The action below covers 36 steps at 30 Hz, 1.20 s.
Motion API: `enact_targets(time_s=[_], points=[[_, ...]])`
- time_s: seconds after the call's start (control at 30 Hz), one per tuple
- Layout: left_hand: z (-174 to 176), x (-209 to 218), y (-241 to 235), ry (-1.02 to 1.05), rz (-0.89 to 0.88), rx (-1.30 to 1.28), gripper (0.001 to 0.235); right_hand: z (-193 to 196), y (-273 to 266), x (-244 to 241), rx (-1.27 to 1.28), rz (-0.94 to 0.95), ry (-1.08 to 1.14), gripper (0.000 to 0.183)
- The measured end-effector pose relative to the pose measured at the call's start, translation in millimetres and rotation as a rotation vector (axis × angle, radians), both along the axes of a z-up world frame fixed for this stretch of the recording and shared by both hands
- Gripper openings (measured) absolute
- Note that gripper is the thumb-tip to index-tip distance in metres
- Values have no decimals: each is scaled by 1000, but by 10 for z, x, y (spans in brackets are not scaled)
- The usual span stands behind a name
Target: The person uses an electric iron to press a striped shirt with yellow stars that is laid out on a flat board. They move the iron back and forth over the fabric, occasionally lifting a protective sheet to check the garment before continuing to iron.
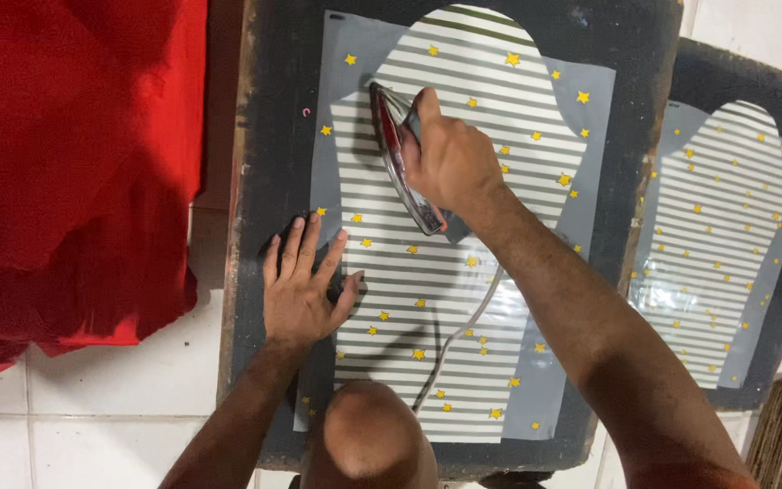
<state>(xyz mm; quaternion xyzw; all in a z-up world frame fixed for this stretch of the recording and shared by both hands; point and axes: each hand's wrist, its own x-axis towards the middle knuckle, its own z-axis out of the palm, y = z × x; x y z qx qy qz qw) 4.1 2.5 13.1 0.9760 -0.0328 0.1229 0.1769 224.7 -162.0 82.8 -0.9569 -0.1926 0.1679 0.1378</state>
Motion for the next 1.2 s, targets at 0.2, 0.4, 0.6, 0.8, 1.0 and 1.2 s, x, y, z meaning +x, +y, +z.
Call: enact_targets(time_s=[0.2,0.4,0.6,0.8,1.0,1.2], points=[[-110,-20,-21,-15,13,9,55,22,-365,-127,-120,10,14,38],[-60,-5,-36,-43,18,30,55,-321,-1250,-233,-201,-149,-200,37],[-125,-10,-34,-121,18,57,54,-358,-2026,-599,-383,-312,-313,37],[-104,-7,-4,-136,-26,90,57,-421,-2552,-777,-87,-347,-185,26],[-202,-47,71,-89,-73,-72,71,499,-2581,-1719,14,-560,-37,38],[60,-35,174,56,-61,-482,73,1016,-3318,-2708,-179,-959,360,38]])
